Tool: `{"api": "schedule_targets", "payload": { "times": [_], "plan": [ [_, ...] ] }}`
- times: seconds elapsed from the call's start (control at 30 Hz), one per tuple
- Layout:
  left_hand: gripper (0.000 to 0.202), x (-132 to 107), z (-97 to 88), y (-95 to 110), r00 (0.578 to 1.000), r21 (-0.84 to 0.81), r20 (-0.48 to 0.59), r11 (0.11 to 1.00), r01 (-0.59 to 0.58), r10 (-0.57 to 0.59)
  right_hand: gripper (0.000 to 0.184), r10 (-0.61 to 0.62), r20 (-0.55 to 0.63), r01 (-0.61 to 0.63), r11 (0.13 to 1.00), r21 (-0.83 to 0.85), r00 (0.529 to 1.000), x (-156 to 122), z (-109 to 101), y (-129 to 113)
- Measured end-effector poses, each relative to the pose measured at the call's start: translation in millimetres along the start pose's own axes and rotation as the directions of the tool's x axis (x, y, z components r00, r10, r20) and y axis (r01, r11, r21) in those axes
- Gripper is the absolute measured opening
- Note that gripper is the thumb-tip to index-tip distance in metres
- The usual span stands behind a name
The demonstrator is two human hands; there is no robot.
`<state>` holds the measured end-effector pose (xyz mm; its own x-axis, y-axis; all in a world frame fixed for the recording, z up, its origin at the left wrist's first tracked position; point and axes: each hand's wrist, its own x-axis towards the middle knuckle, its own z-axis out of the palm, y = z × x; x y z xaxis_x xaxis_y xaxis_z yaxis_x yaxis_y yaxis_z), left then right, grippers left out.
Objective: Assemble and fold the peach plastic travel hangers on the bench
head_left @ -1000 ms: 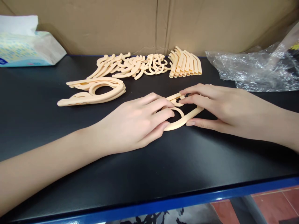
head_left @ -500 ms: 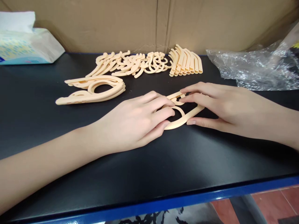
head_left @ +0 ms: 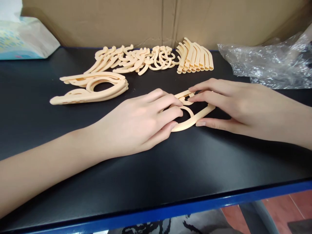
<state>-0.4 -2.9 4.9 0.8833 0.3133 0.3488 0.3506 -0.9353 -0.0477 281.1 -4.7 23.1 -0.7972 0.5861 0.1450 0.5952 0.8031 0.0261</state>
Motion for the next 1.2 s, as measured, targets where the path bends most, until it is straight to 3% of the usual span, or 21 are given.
{"api": "schedule_targets", "payload": {
  "times": [0.57, 1.2],
  "plan": [
    [0.034, -1.6, 3.2, -1.3, 1.0, 0.019, 0.002, 1.0, -0.005, 0.005, 0.043, -0.027, -0.015, 0.027, 1.0, -0.008, 1.0, -0.7, 0.4, 2.1],
    [0.037, -0.2, 1.6, -2.0, 0.996, -0.03, 0.049, 0.997, 0.072, -0.071, 0.046, 0.022, 0.023, -0.022, 1.0, -0.019, 0.999, -0.2, -2.5, 0.8]
  ]
}}
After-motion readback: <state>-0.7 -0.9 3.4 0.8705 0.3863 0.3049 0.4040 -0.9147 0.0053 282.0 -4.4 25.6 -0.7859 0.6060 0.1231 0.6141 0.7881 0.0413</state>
